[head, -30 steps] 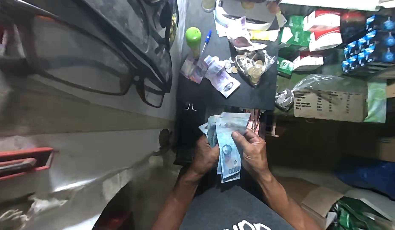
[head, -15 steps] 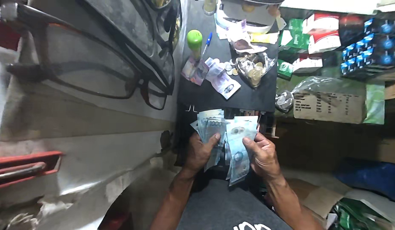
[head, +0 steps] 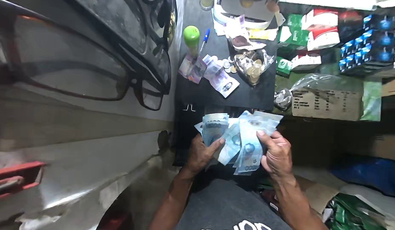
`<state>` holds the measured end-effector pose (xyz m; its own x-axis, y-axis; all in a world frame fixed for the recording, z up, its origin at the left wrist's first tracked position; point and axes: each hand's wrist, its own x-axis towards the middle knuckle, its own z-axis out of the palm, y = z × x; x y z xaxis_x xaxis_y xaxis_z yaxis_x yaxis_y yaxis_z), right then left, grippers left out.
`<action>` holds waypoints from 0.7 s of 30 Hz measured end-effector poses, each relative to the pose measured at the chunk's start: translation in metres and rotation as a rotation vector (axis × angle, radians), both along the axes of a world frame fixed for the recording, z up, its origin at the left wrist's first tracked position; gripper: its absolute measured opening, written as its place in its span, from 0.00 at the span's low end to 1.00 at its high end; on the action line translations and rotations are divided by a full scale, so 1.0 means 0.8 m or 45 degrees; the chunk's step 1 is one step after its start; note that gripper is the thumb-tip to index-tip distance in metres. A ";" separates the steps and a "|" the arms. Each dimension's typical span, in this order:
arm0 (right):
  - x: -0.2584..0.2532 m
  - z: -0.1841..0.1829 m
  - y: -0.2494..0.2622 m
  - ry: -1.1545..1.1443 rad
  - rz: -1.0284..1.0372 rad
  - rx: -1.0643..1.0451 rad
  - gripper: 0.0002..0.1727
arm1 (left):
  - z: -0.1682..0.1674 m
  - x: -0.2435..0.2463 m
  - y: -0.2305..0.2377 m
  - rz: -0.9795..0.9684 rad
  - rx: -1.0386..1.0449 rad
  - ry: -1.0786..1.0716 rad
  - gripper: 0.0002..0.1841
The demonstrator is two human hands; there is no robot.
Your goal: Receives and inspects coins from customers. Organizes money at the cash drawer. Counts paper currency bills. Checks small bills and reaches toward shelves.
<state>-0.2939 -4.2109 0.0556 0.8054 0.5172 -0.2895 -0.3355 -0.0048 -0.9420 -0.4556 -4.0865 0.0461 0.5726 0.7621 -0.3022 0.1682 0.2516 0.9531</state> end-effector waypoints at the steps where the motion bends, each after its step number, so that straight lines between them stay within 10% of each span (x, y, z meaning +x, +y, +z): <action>1: 0.004 0.001 -0.004 -0.002 -0.072 -0.019 0.08 | -0.002 -0.003 0.001 0.032 0.011 0.011 0.11; 21: -0.023 -0.008 -0.031 0.228 -0.513 0.066 0.10 | -0.023 -0.025 0.018 0.283 -0.066 -0.272 0.13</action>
<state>-0.3127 -4.2360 0.0496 0.8850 0.1901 -0.4250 -0.4592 0.2054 -0.8643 -0.4754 -4.0719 0.0279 0.4483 0.8626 -0.2346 -0.0994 0.3089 0.9459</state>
